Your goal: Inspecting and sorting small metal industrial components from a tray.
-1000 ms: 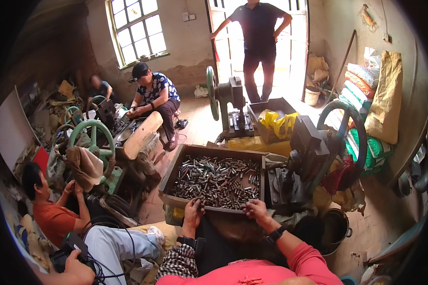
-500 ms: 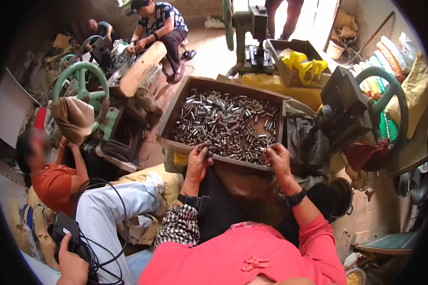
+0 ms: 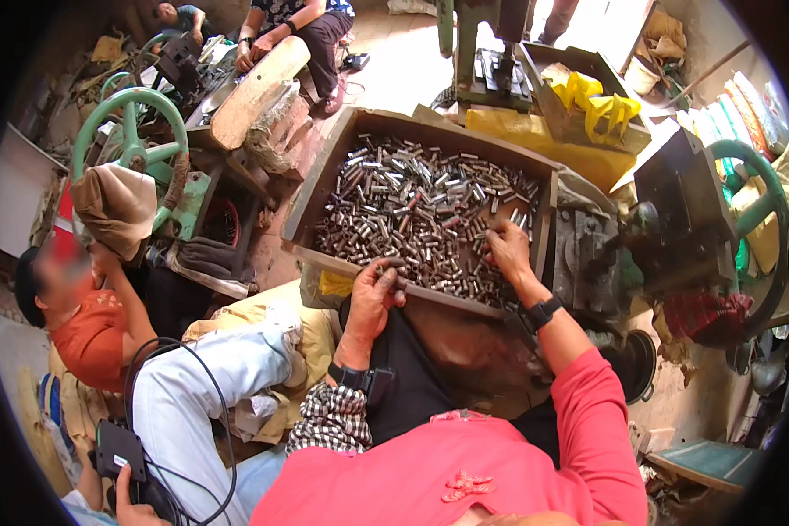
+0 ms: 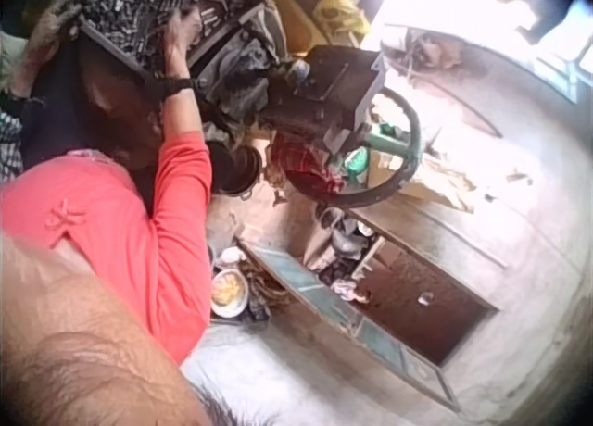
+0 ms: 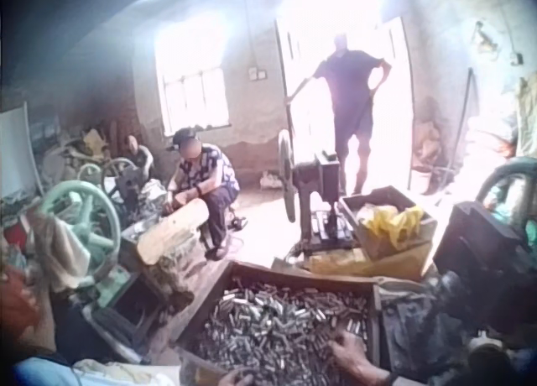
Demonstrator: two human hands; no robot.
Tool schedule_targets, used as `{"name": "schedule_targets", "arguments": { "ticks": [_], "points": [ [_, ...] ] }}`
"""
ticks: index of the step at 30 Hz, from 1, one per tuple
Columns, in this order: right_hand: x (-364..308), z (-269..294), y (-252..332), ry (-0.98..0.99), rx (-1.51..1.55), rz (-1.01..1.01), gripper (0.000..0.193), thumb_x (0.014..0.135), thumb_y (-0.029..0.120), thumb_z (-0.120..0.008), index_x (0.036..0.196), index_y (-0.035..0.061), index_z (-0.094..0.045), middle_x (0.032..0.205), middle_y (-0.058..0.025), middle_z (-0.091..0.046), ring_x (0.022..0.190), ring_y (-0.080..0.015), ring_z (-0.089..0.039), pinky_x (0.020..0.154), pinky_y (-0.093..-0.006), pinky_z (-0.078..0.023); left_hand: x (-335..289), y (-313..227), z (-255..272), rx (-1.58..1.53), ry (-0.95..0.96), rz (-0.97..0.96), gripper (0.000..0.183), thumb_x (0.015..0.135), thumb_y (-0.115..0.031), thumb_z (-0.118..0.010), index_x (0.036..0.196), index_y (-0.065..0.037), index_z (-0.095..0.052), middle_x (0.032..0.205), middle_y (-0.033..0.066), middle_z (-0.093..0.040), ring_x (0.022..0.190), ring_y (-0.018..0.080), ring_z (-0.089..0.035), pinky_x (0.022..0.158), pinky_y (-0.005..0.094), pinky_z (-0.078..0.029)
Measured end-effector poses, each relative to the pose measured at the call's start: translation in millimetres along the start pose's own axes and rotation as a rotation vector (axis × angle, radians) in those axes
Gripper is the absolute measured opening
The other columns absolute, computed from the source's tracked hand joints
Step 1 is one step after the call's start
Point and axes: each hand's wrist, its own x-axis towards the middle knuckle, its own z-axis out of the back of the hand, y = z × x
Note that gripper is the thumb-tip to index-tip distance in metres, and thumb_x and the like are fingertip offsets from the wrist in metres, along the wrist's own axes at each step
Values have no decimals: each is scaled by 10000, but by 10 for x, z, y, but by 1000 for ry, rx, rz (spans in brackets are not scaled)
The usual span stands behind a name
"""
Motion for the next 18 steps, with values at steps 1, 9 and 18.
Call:
{"name": "schedule_targets", "arguments": {
  "ticks": [1,9,18],
  "points": [
    [42,-15,-5,-65,64,87,200,791,140,-568,862,-46,-596,669,-108,-622,544,-145,-610,446,-263,-492,1,-11,-3,15,1,18,223,892,-164,-561,1072,-32,-560,743,32,-583,581,97,-528,519,224,-446],
    [208,18,223,-71,40,135,170,811,143,-589,777,-23,-582,609,-83,-600,457,-133,-570,435,-276,-450,-30,-41,-53,66,-14,45,204,891,-135,-547,1068,-33,-546,768,42,-571,611,104,-530,533,229,-450],
    [129,-118,280,24,-41,132,162,787,128,-587,802,-33,-588,636,-112,-621,460,-163,-585,476,-295,-473,-14,2,-13,49,22,38,211,903,-144,-540,1079,-29,-552,761,54,-597,590,97,-533,542,215,-450]
  ]
}}
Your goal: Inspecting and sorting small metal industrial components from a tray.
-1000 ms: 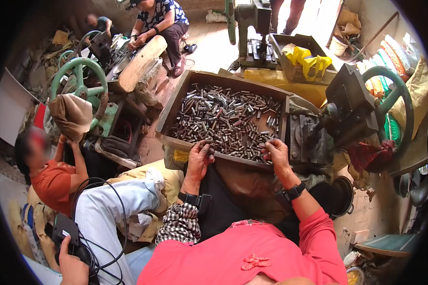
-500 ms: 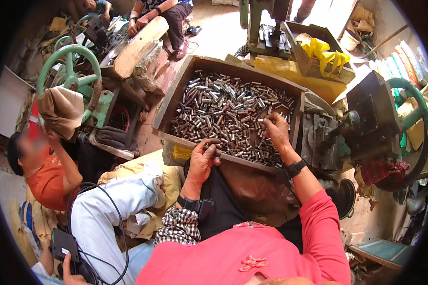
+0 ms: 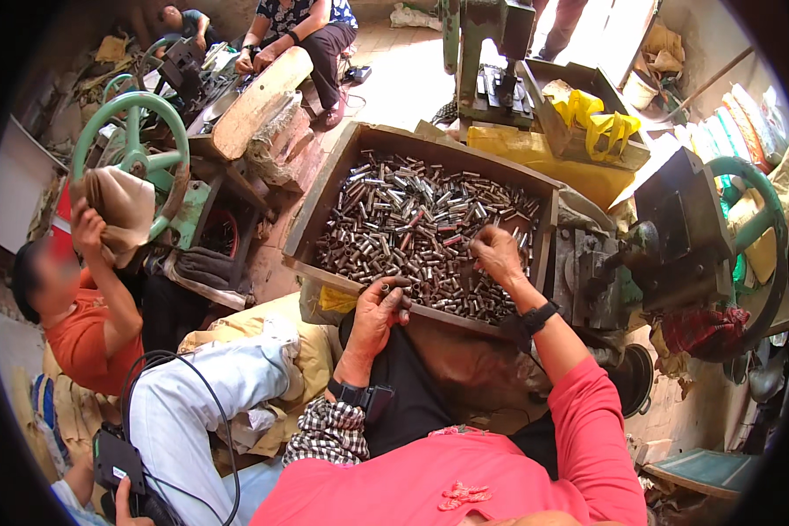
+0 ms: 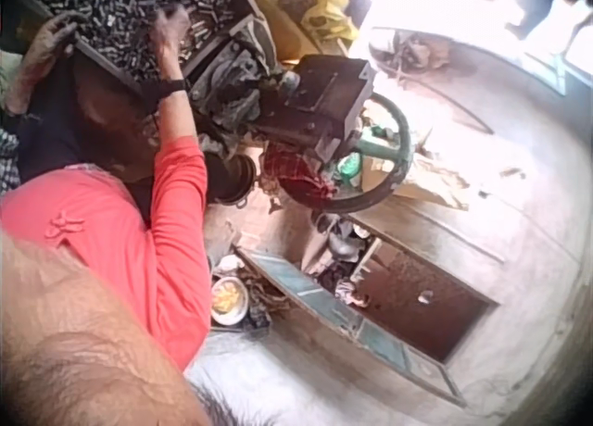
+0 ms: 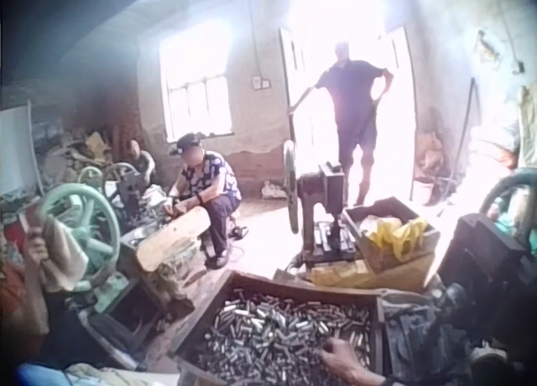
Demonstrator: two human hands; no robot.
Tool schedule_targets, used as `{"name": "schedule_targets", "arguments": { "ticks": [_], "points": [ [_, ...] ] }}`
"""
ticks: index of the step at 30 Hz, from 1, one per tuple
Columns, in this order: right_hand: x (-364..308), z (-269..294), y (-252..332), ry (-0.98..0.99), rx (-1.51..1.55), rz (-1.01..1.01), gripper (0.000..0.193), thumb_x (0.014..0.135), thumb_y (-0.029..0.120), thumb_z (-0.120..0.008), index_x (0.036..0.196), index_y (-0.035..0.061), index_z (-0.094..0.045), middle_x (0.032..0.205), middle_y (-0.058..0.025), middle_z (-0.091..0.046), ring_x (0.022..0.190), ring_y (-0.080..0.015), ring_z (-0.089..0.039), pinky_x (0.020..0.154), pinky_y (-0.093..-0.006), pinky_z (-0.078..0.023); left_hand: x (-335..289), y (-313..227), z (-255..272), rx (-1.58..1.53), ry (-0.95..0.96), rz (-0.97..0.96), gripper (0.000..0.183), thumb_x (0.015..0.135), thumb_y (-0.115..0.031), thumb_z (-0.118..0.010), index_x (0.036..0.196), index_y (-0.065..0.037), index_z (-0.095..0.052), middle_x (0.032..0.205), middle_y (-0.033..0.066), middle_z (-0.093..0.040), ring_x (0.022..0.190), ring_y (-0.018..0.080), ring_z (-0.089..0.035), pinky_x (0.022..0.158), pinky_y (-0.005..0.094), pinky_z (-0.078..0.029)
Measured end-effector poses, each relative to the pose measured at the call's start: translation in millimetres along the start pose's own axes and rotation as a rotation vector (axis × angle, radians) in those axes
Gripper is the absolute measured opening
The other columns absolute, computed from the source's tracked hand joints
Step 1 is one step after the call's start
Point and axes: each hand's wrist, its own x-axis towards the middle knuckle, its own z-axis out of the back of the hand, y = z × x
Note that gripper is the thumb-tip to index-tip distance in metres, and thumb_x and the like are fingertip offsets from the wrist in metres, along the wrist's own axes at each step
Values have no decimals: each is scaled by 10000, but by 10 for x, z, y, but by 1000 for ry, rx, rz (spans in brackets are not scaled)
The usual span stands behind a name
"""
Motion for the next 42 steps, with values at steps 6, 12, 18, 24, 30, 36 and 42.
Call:
{"name": "schedule_targets", "arguments": {
  "ticks": [6,12,18,24,30,36,42],
  "points": [
    [-4,-49,-66,-378,-58,379,139,797,132,-594,819,-4,-571,645,-160,-598,603,-263,-612,553,-359,-451,3,-14,-13,-10,20,27,211,903,-147,-543,1080,-33,-554,766,54,-597,594,94,-537,546,207,-452],
    [24,-43,46,-255,-526,380,123,811,125,-584,807,5,-558,639,-188,-590,590,-313,-601,548,-382,-453,8,-1,-14,34,-2,16,219,896,-151,-555,1077,-28,-554,761,51,-589,599,96,-532,542,212,-448],
    [-418,244,169,-276,-73,394,137,816,133,-582,793,-2,-580,607,-154,-586,551,-233,-603,508,-354,-435,6,13,-6,80,14,13,222,893,-152,-561,1082,-35,-556,770,51,-596,597,91,-538,535,207,-457],
    [-1639,287,-249,42,-53,188,186,792,166,-606,787,-18,-579,649,-149,-582,587,-201,-582,521,-342,-436,15,49,-8,60,12,-6,208,892,-130,-556,1077,-35,-561,766,46,-599,582,89,-540,517,205,-454],
    [-2521,218,-627,165,228,-182,140,840,140,-570,837,1,-583,713,-86,-629,566,-130,-588,499,-263,-475,2,78,-17,127,40,-64,176,897,-131,-547,1043,-34,-566,745,35,-585,578,90,-541,507,213,-449],
    [-2451,633,-844,25,376,-322,142,864,177,-554,875,39,-586,733,-53,-637,517,-91,-566,462,-204,-417,-42,68,-44,111,50,-84,173,899,-138,-546,1042,-42,-567,751,27,-582,578,88,-542,509,213,-448],
    [-2687,727,-953,-67,551,-390,140,859,142,-542,865,8,-583,735,-78,-632,531,-109,-565,472,-224,-446,-73,89,-64,167,60,-89,172,892,-147,-560,1032,-50,-575,753,18,-582,577,72,-542,510,201,-456]
  ]
}}
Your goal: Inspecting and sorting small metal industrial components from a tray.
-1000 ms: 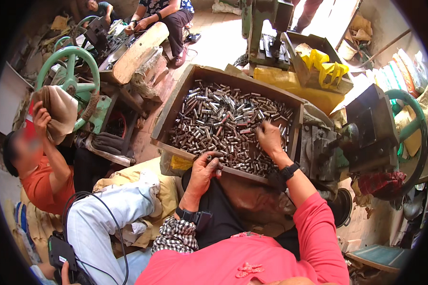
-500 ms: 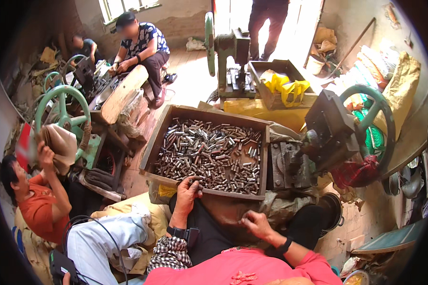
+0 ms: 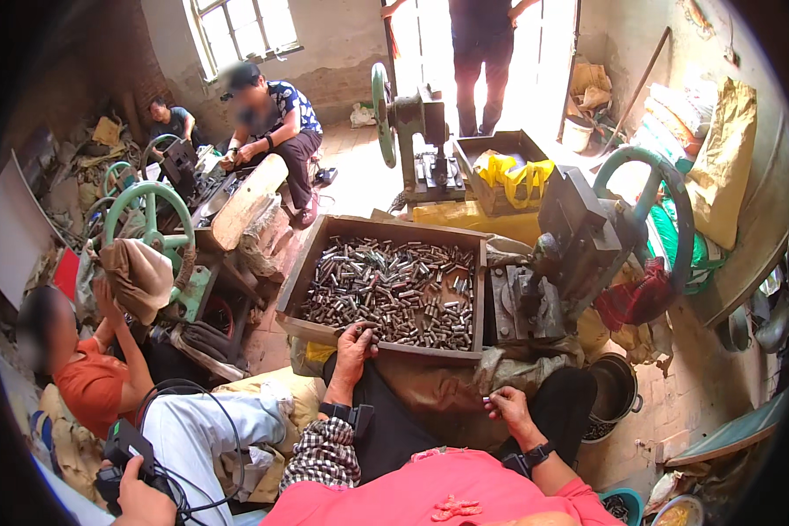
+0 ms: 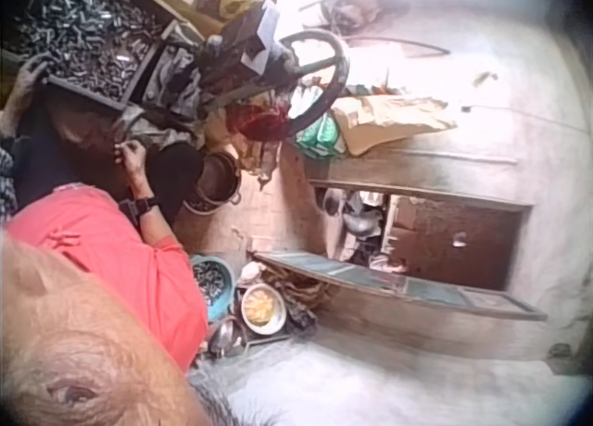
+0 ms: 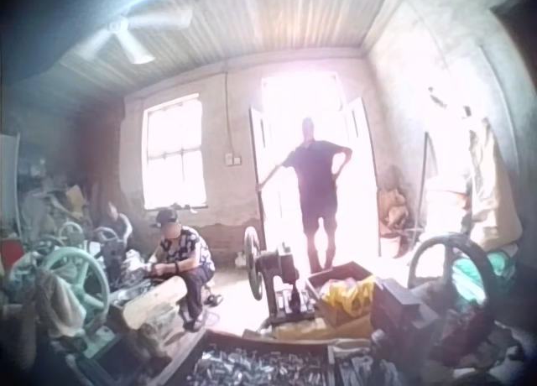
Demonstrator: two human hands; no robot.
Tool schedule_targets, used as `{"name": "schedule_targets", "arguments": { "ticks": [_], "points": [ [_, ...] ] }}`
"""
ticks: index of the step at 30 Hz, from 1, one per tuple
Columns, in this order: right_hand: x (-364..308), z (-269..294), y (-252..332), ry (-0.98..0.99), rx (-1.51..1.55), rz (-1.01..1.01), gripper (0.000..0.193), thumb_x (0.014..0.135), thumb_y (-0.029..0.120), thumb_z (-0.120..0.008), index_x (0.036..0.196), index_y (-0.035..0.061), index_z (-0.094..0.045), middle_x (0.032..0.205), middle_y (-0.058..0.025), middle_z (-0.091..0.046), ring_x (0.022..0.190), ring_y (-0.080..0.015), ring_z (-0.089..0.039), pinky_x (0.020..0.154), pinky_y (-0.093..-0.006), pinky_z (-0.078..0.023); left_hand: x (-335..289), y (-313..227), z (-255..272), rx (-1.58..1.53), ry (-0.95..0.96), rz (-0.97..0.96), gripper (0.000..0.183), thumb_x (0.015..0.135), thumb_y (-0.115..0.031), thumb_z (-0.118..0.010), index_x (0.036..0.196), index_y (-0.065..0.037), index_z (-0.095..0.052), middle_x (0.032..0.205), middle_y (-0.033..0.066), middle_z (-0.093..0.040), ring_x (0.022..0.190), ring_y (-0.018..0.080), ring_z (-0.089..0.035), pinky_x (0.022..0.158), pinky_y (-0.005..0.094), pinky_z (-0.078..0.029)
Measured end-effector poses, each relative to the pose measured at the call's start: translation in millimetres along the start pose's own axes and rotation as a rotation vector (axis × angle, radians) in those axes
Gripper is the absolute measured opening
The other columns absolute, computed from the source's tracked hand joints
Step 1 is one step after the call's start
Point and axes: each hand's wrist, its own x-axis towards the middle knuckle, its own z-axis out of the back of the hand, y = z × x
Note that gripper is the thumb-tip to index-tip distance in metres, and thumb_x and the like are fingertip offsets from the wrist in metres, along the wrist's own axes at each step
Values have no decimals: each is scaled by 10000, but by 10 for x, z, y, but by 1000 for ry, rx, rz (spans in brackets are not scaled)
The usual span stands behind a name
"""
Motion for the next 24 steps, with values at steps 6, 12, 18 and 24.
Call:
{"name": "schedule_targets", "arguments": {
  "ticks": [6,12,18,24],
  "points": [
    [95,30,-70,-21,34,-13,149,855,143,-538,844,4,-590,755,-80,-632,520,-106,-551,468,-223,-448,19,28,-17,51,-1,-4,166,891,-139,-559,1033,-55,-576,748,15,-589,565,69,-549,502,192,-467],
    [197,-20,-165,-34,43,31,149,848,126,-543,831,-13,-593,768,-87,-631,597,-129,-588,483,-230,-468,-5,51,-8,104,12,-25,162,890,-136,-560,1030,-57,-579,760,17,-597,557,69,-550,499,191,-470],
    [185,-26,-166,-66,26,-21,137,845,107,-545,817,-19,-593,773,-85,-631,629,-135,-600,492,-231,-476,1,47,-15,91,5,-9,160,892,-132,-557,1030,-55,-582,760,11,-594,571,61,-545,508,187,-471],
    [168,-53,-135,-84,-9,-40,145,849,150,-554,809,17,-595,721,-68,-631,538,-118,-566,457,-227,-438,-8,27,-29,103,14,-7,160,891,-128,-556,1031,-54,-582,764,4,-588,588,54,-542,515,183,-471]
  ]
}}
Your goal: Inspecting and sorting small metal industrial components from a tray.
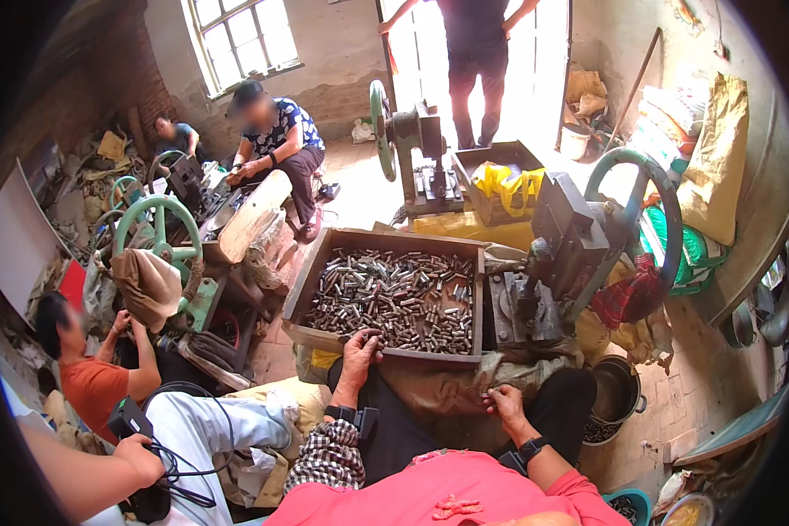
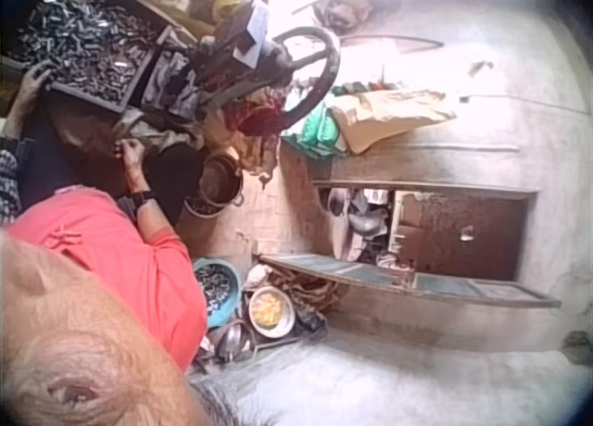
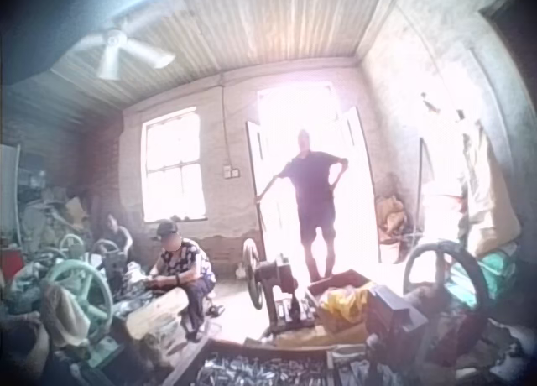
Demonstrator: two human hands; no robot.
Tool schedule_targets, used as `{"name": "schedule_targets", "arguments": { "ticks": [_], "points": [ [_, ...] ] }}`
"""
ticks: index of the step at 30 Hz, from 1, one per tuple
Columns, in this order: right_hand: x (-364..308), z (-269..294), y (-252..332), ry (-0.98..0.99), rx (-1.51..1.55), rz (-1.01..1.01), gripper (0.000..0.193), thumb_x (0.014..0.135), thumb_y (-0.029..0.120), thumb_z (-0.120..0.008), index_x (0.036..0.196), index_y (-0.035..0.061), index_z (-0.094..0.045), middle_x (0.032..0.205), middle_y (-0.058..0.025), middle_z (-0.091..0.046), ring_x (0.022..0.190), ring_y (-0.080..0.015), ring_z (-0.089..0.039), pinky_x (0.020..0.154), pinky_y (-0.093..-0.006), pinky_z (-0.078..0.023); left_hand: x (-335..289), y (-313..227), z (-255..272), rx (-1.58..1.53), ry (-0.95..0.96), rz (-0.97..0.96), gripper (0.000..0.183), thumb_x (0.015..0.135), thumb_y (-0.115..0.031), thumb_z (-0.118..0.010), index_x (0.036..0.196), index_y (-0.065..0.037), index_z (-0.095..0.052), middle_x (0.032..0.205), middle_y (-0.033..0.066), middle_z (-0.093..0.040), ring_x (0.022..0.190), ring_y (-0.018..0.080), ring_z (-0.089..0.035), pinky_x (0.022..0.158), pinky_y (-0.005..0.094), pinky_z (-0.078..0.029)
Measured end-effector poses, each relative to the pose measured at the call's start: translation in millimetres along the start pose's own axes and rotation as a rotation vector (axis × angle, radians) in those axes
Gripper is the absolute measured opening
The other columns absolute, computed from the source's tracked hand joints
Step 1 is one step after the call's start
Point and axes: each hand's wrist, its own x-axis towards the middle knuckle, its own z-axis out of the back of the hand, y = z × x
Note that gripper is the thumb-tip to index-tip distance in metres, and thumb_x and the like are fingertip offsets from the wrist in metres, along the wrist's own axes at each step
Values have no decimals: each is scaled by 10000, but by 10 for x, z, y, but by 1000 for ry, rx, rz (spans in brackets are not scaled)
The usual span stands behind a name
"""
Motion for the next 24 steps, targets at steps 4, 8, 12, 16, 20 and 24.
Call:
{"name": "schedule_targets", "arguments": {
  "ticks": [4,8,12,16,20,24],
  "points": [
    [4,3,-33,10,37,15,152,842,175,-563,815,29,-592,709,-67,-630,506,-115,-554,447,-230,-422,-8,7,16,-6,1,-21,163,890,-128,-557,1032,-51,-581,761,2,-584,590,54,-541,517,185,-471],
    [22,15,-73,-13,75,8,133,839,150,-539,822,26,-585,722,-79,-634,501,-128,-565,445,-241,-431,-46,31,21,36,-15,-12,170,889,-131,-558,1034,-46,-580,770,7,-583,592,62,-543,518,189,-470],
    [73,8,-46,26,63,23,152,828,129,-503,848,-3,-576,738,-90,-635,519,-144,-586,443,-258,-453,-1,-13,11,72,-18,3,173,890,-121,-552,1041,-40,-577,817,28,-602,631,79,-559,532,202,-479],
    [64,23,-76,8,102,-6,153,817,114,-502,831,-14,-584,772,-107,-643,526,-143,-584,455,-252,-457,6,3,0,28,-22,15,168,893,-121,-546,1041,-46,-576,821,24,-603,634,75,-560,537,200,-480],
    [65,33,-122,44,63,84,144,834,87,-500,845,-34,-577,799,-115,-637,629,-156,-609,516,-247,-501,4,23,5,17,9,-31,180,893,-138,-553,1051,-54,-574,772,12,-593,605,59,-547,529,182,-463],
    [90,1,-126,21,100,111,139,825,78,-508,848,-47,-566,804,-123,-638,630,-161,-615,508,-255,-504,4,4,6,22,0,-18,182,892,-133,-554,1056,-56,-572,769,10,-591,603,59,-548,530,182,-467]
  ]
}}
